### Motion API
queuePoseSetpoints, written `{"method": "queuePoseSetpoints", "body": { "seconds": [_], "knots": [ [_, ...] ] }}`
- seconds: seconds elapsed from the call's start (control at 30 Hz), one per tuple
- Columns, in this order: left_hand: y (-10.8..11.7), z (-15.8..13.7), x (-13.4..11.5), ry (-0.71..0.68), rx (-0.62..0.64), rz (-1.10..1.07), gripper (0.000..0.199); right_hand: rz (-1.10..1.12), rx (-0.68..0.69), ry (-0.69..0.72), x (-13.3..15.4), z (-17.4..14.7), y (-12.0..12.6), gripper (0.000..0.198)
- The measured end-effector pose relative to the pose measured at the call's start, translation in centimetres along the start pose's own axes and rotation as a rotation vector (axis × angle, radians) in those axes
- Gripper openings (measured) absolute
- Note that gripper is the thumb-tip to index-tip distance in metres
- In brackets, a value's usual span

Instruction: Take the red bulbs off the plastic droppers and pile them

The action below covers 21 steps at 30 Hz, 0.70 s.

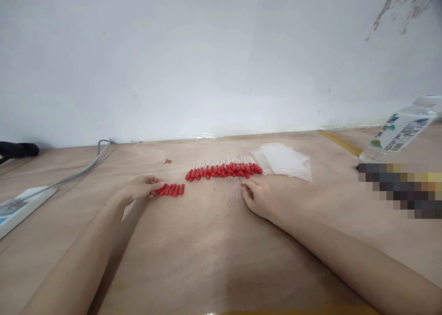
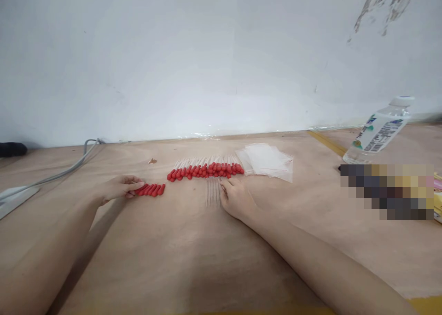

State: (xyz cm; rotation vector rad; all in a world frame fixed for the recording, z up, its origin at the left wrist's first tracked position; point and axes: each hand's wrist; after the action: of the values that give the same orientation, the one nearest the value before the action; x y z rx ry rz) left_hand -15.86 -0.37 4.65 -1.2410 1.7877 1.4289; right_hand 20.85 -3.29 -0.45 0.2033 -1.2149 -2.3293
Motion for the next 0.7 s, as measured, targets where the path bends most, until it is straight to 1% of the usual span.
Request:
{"method": "queuePoseSetpoints", "body": {
  "seconds": [0.13,0.3,0.5,0.53,0.6,0.67,0.7],
  "knots": [
    [-0.1,0.0,-0.1,0.023,-0.056,0.022,0.045,0.060,-0.013,0.018,0.0,-0.4,-1.0,0.020],
    [-0.3,-0.3,-0.4,0.024,-0.106,0.063,0.047,0.087,0.028,0.016,0.1,-0.5,-0.8,0.023],
    [-0.5,-0.3,-0.5,0.016,-0.132,0.114,0.047,0.104,0.020,0.026,0.0,-0.5,-0.7,0.023],
    [-0.5,-0.2,-0.5,-0.007,-0.159,0.156,0.046,0.105,0.014,0.026,0.0,-0.5,-0.7,0.023],
    [-0.7,-0.1,-0.5,-0.104,-0.270,0.283,0.043,0.110,-0.007,0.026,-0.1,-0.5,-0.8,0.022],
    [-1.6,-0.3,-0.9,-0.269,-0.403,0.411,0.038,0.112,-0.023,0.031,-0.2,-0.5,-0.8,0.021],
    [-2.4,-0.6,-1.2,-0.370,-0.447,0.450,0.034,0.114,-0.029,0.033,-0.3,-0.5,-0.9,0.021]
  ]
}}
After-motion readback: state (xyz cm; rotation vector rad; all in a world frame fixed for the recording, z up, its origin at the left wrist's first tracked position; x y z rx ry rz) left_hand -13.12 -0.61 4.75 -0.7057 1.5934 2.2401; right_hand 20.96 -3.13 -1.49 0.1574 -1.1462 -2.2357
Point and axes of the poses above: each hand's wrist, its own z-axis towards the middle knuckle, its own y-axis out of the back of the hand, x = y × z, and after that the axes turned 10 degrees about -z, right-handed
